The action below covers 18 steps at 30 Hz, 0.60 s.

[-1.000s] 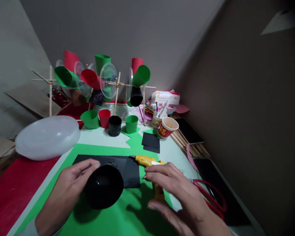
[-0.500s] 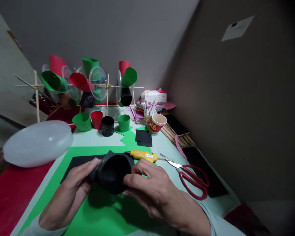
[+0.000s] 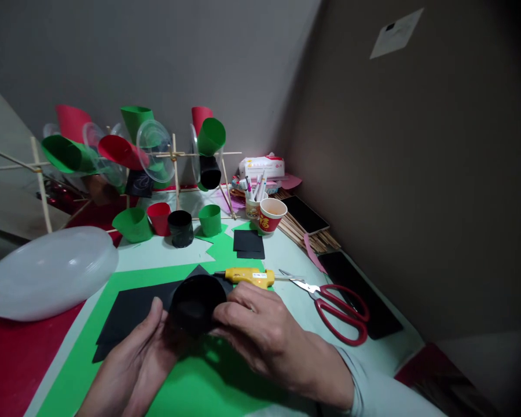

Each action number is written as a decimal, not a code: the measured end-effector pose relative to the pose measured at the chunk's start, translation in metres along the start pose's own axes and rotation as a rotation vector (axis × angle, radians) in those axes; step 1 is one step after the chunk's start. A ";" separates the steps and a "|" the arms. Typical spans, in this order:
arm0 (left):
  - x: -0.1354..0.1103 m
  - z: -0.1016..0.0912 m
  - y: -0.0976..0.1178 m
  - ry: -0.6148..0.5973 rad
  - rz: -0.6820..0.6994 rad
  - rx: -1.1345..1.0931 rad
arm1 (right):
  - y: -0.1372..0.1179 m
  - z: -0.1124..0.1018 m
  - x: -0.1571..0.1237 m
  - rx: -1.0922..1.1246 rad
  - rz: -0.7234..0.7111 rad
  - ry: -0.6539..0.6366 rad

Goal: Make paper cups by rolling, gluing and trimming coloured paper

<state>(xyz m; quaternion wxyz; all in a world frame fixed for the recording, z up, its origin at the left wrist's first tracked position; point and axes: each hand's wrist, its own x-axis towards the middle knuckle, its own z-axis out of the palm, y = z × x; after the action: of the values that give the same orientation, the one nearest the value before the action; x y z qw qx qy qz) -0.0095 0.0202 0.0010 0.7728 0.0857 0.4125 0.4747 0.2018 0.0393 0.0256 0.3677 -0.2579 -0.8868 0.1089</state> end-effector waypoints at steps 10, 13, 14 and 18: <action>0.002 0.011 0.007 -0.067 0.006 0.028 | 0.001 0.004 -0.001 -0.095 -0.055 0.058; 0.003 0.018 0.009 -0.090 0.005 0.029 | 0.000 0.007 -0.002 -0.103 -0.069 0.060; 0.004 0.018 0.009 -0.097 0.002 0.028 | -0.001 0.008 -0.002 -0.108 -0.067 0.054; 0.006 0.008 0.007 -0.128 -0.004 0.022 | 0.000 0.010 -0.003 -0.113 -0.049 0.054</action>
<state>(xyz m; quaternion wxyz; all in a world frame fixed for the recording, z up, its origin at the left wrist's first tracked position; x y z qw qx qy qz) -0.0071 0.0309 0.0063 0.7975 0.1236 0.3675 0.4622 0.1970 0.0370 0.0170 0.3789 -0.2593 -0.8873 0.0426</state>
